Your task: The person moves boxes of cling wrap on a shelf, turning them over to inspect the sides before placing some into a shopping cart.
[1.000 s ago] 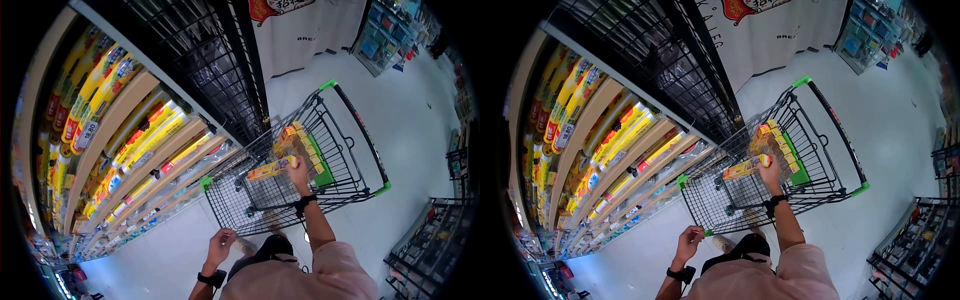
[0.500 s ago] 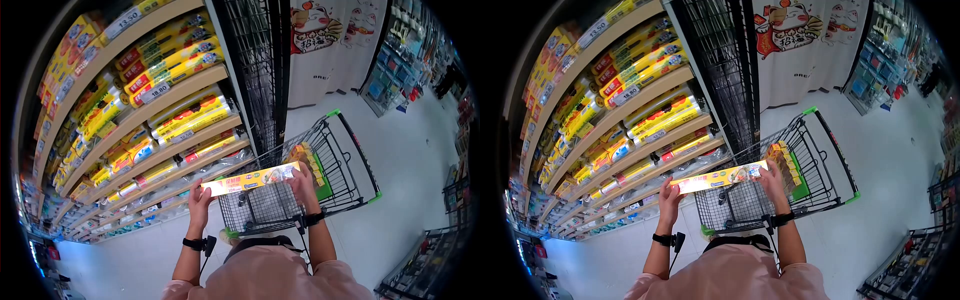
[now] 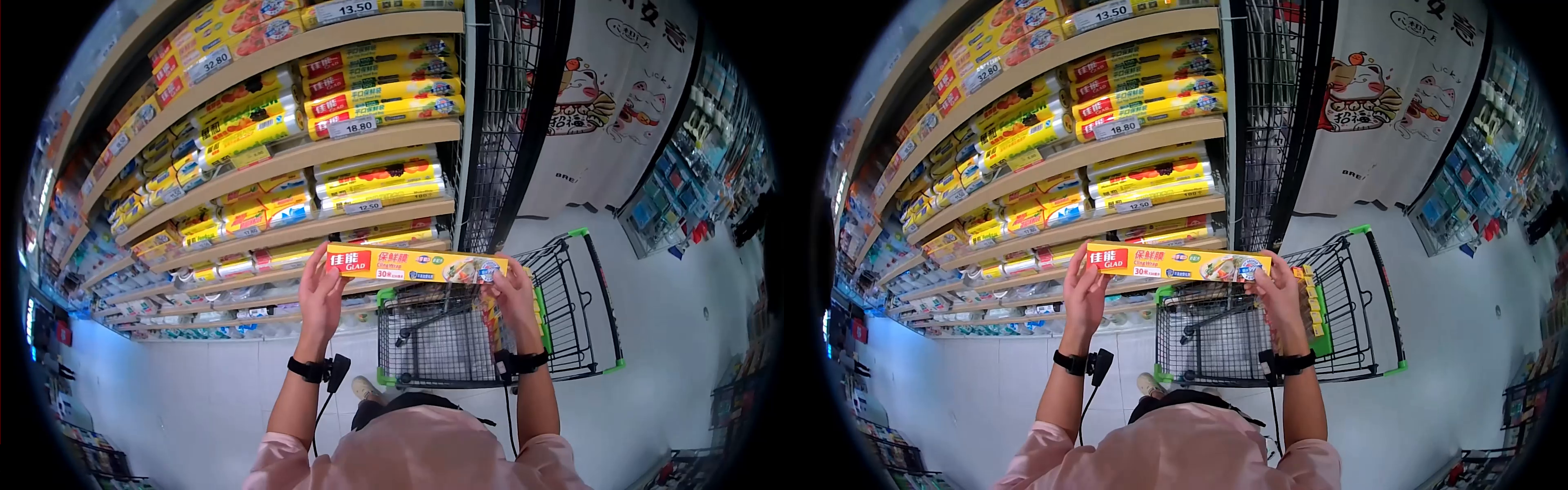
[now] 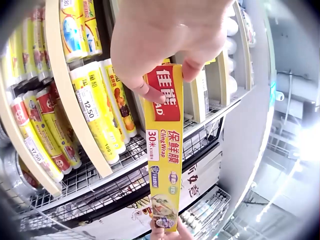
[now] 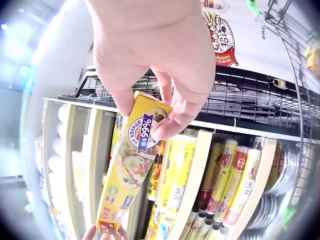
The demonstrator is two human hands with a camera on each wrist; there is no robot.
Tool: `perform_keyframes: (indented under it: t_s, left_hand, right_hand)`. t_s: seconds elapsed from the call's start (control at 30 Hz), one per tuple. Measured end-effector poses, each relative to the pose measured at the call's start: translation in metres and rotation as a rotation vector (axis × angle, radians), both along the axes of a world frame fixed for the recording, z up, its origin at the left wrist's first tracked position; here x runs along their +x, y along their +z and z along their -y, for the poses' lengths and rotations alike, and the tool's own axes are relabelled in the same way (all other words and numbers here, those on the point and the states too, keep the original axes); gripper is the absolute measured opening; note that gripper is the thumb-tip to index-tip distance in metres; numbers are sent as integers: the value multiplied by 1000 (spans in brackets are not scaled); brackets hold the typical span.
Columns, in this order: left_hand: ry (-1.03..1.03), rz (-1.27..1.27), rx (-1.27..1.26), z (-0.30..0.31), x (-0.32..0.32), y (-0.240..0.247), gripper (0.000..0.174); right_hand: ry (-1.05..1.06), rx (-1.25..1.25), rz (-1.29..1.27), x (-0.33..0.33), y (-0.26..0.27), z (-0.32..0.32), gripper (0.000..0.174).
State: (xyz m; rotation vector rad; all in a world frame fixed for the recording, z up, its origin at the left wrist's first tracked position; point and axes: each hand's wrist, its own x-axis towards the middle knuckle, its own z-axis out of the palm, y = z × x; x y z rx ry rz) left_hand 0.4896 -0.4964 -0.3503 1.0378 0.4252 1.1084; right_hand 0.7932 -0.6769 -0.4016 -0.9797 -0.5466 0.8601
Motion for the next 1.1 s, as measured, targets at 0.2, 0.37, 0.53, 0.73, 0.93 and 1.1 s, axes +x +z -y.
perform_keyframes:
  t_s: [0.2, 0.37, 0.53, 0.73, 0.93, 1.1]
  left_hand:
    - [125, -15, 250, 28, -3, 24, 64]
    - [170, -132, 592, 60, 8, 37, 94]
    - [236, -433, 1188, 76, -1, 50, 84]
    - [338, -434, 1330, 76, -17, 35, 58]
    - [490, -258, 870, 47, -38, -14, 60]
    - [476, -184, 671, 38, -46, -19, 61]
  right_hand:
    - [93, -9, 13, -5, 1, -12, 41]
    - [225, 6, -103, -7, -25, -27, 49]
    - [238, 37, -313, -16, -57, -52, 46]
    - [146, 110, -343, -26, -45, -52, 45]
    - [236, 230, -198, -30, -18, -36, 51]
    - [242, 288, -188, -36, -7, -29, 59]
